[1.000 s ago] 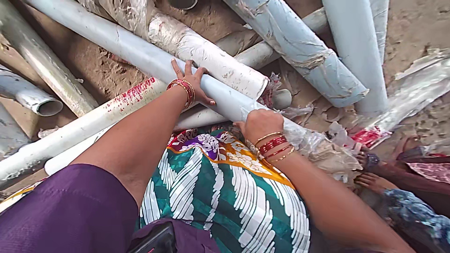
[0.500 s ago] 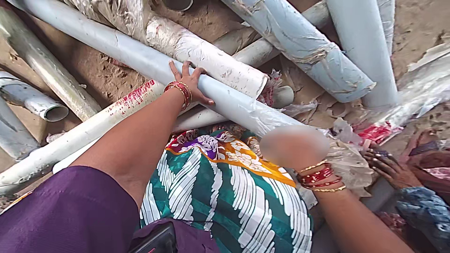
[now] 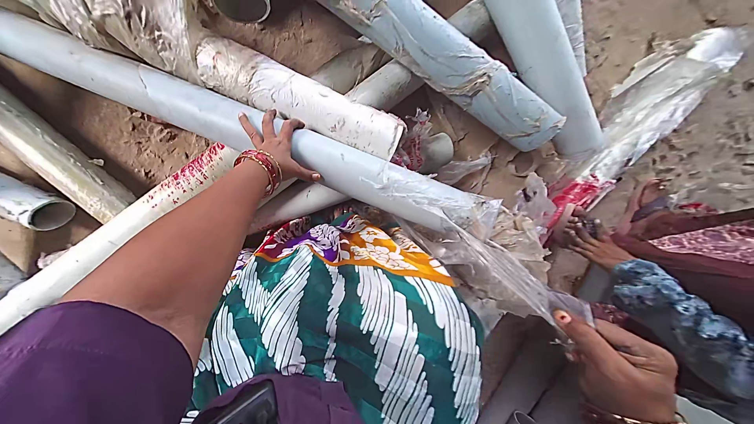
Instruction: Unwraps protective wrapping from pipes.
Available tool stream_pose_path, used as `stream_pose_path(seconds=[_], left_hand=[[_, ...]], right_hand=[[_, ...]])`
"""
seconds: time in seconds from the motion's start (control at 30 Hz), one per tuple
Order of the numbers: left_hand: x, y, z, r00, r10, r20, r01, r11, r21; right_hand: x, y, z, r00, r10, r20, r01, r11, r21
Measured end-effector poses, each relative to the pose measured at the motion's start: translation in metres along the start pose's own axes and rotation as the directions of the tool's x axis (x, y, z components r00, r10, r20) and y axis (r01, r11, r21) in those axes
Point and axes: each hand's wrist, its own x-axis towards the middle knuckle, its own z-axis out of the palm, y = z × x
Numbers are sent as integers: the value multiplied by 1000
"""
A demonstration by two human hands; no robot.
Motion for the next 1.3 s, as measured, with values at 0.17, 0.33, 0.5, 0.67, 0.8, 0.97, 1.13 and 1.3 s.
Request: stream_pose_path(seconds=[0.17, 0.33, 0.5, 0.67, 0.8, 0.97, 1.13, 1.3], left_hand=[[-6, -8, 12, 999, 14, -48, -16, 1000, -25], [-9, -11, 14, 998, 13, -65, -16, 999, -44], [-9, -10, 14, 997, 11, -73, -16, 997, -77], [-6, -11, 12, 998, 20, -67, -26, 996, -89], [-6, -9, 11, 998, 23, -64, -28, 996, -88], [-5, -12, 12, 996, 31, -80, -39, 994, -99], [-4, -10, 12, 996, 36, -78, -44, 994, -104], [1, -12, 9, 996, 58, -72, -64, 994, -88]], right_hand=[[-8, -8, -20, 986, 110, -123, -54, 919, 390], [61, -15, 20, 891, 303, -339, -201, 931, 303], [136, -42, 55, 873, 334, -356, -165, 889, 428], [161, -65, 96, 999, 39, -30, -15, 820, 572], [144, -56, 138, 902, -318, 293, 415, 829, -374], [137, -26, 160, 765, -278, 581, 613, 592, -524], [138, 20, 172, 573, -723, 386, 810, 427, -402], [139, 24, 186, 685, -707, 174, 665, 510, -545]])
